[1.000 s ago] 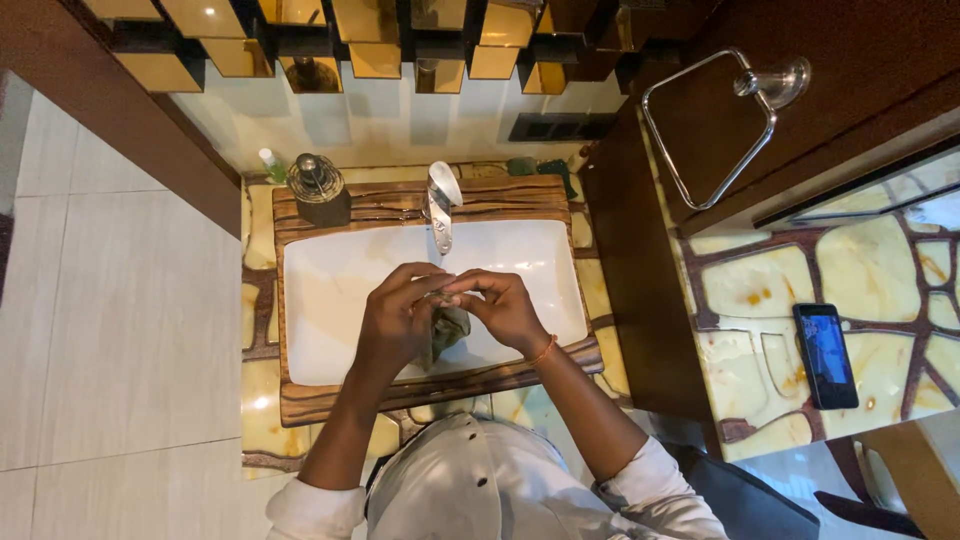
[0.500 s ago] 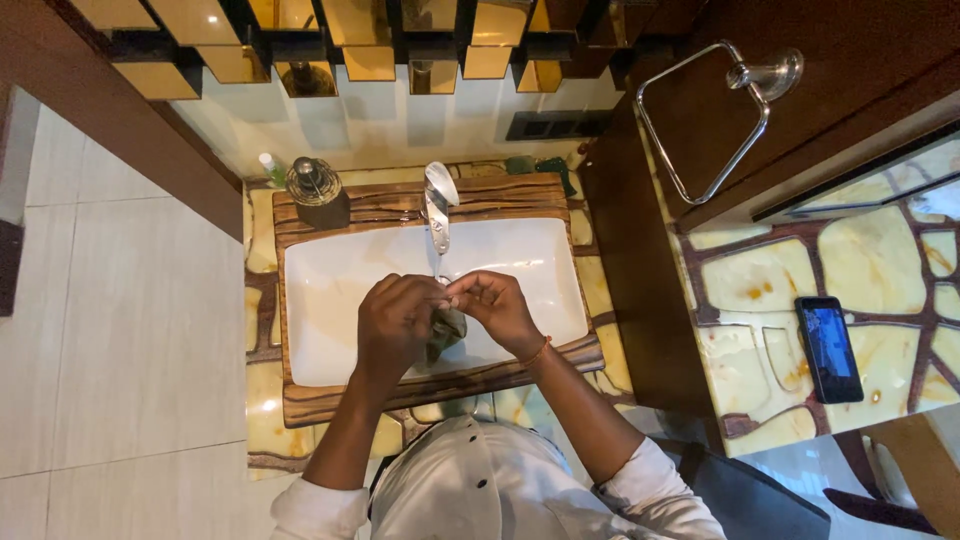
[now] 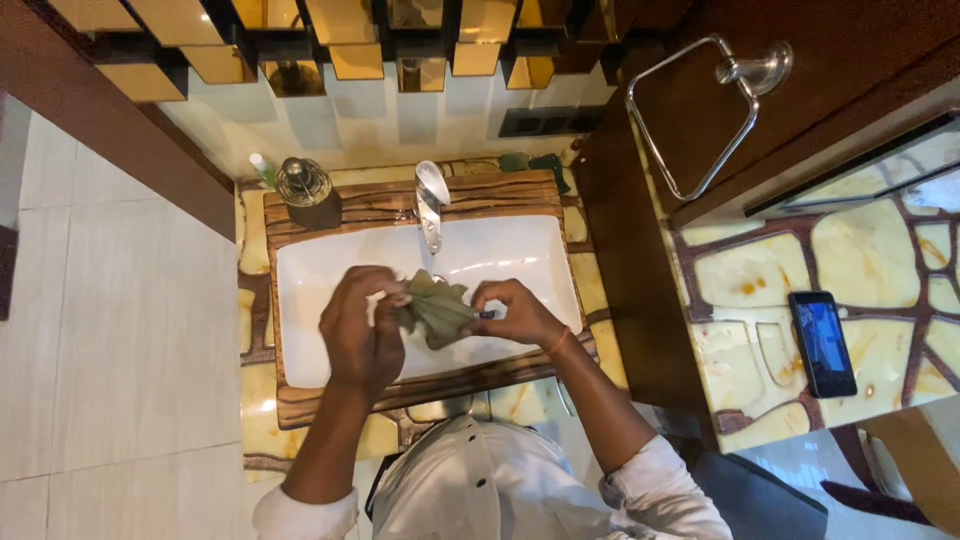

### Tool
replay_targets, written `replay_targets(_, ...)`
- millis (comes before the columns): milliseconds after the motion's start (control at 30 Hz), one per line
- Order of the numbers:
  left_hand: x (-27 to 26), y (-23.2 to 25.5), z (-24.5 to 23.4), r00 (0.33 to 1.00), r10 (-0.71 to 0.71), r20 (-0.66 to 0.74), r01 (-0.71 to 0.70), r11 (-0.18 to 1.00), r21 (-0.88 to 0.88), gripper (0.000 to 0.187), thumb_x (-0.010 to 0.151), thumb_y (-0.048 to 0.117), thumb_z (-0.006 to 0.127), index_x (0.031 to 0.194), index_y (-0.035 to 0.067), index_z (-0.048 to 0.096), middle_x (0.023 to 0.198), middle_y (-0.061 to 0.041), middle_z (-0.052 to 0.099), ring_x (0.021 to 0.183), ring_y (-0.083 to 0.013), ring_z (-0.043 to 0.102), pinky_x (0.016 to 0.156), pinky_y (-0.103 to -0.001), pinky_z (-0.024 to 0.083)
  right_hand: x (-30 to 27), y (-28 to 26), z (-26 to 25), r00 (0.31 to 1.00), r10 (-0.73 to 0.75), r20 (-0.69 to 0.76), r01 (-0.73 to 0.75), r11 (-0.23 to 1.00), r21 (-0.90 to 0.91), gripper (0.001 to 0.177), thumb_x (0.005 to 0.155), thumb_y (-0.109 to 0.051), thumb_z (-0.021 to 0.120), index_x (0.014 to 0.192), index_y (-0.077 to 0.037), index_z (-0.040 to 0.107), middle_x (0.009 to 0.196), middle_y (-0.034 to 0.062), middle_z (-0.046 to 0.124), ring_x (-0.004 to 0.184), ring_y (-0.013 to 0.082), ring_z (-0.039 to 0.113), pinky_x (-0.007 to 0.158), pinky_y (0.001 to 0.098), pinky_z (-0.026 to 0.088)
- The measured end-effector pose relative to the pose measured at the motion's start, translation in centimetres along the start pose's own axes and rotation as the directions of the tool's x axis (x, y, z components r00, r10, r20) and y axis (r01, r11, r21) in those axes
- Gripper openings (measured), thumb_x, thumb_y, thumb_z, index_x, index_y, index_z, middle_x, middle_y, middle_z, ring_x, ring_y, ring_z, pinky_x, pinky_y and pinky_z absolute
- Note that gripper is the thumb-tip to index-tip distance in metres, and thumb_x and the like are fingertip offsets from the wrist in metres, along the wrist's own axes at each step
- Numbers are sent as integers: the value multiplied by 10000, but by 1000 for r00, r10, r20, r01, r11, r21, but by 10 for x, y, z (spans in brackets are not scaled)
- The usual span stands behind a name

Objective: Cleaning a bathroom sink faucet using a green cloth.

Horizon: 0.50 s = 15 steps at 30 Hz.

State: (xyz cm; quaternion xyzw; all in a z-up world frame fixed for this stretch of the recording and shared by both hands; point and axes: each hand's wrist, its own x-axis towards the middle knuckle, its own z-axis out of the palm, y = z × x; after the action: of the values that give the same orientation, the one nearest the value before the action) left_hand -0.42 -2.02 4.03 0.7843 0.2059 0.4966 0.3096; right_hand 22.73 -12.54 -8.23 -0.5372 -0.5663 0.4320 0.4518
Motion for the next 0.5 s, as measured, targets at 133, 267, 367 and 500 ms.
replay_targets(133, -11, -4, 3, 994, -22, -110, 23, 1000, 12, 41, 1043, 45, 560, 1045, 5, 563, 970, -160, 646, 861, -270, 655, 805, -347, 555, -5, 2, -19, 998, 29, -63, -30, 999, -13, 173, 779, -18, 818, 826, -42, 654, 847, 32, 685, 853, 133, 613, 868, 274, 490)
replay_targets(267, -21, -4, 14, 981, -71, -180, 65, 997, -40, 45, 1047, 53, 563, 1043, 9, 561, 954, -145, 647, 827, -214, 646, 772, -310, 548, -5, 4, -27, 989, -62, -136, 35, 981, -191, 172, 722, 2, 768, 824, -54, 642, 866, 48, 685, 861, 172, 649, 849, 289, 518)
replay_targets(367, -21, -1, 17, 970, -88, -228, 74, 995, -70, 34, 1046, 33, 578, 1038, 8, 556, 949, -144, 643, 826, -201, 634, 767, -299, 543, -2, 1, -18, 991, -122, -51, 102, 950, -294, 174, 690, -6, 781, 803, -64, 663, 855, 68, 705, 858, 222, 657, 832, 333, 521)
replay_targets(500, -24, -8, 13, 947, -109, -303, 88, 993, -81, 42, 1018, -32, 565, 1030, 4, 546, 971, -159, 622, 830, -198, 593, 772, -293, 521, 8, -14, -13, 985, -166, 54, 174, 922, -347, 204, 666, -14, 827, 770, -66, 659, 813, 76, 717, 817, 251, 630, 782, 387, 511)
